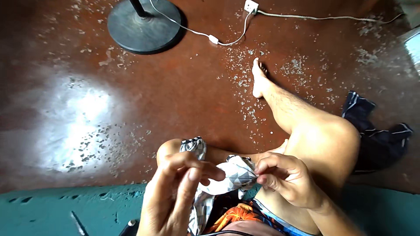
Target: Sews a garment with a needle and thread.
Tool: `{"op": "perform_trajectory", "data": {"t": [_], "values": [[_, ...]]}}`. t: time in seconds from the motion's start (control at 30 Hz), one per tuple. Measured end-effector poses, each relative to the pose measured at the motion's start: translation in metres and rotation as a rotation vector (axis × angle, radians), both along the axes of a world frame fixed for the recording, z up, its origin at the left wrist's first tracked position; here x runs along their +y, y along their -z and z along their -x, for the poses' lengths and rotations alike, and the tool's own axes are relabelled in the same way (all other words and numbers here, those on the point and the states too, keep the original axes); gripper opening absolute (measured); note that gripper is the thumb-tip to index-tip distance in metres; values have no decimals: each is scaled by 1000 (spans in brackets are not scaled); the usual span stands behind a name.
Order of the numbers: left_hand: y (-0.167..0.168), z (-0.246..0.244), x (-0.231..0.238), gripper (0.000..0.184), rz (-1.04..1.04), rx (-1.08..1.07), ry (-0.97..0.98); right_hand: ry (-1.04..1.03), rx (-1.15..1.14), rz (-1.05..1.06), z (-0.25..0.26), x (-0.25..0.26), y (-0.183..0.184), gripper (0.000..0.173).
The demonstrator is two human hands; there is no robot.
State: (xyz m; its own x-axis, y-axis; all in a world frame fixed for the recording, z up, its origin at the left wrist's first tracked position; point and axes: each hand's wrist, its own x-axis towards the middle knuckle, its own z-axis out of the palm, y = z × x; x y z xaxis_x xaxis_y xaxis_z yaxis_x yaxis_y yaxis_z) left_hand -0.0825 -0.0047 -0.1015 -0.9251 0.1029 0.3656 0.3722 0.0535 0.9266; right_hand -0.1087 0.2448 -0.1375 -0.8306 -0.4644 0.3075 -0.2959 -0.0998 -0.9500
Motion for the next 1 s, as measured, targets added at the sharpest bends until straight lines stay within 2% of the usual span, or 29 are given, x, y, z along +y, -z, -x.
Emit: {"op": "perform_trajectory", "data": {"t": [0.37,0.67,0.8,1.0], "values": [[-14,-11,-26,18,-49,2,-58,-25,214,-126,4,3,-1,20],[-20,-17,-28,19,-144,-31,57,-15,380,-315,2,2,-5,12],[-20,-19,-21,21,-178,-50,78,-5,276,-315,0,4,-8,12],[-7,-32,-13,21,-241,-48,185,-102,-17,-176,1,10,-9,16]]}}
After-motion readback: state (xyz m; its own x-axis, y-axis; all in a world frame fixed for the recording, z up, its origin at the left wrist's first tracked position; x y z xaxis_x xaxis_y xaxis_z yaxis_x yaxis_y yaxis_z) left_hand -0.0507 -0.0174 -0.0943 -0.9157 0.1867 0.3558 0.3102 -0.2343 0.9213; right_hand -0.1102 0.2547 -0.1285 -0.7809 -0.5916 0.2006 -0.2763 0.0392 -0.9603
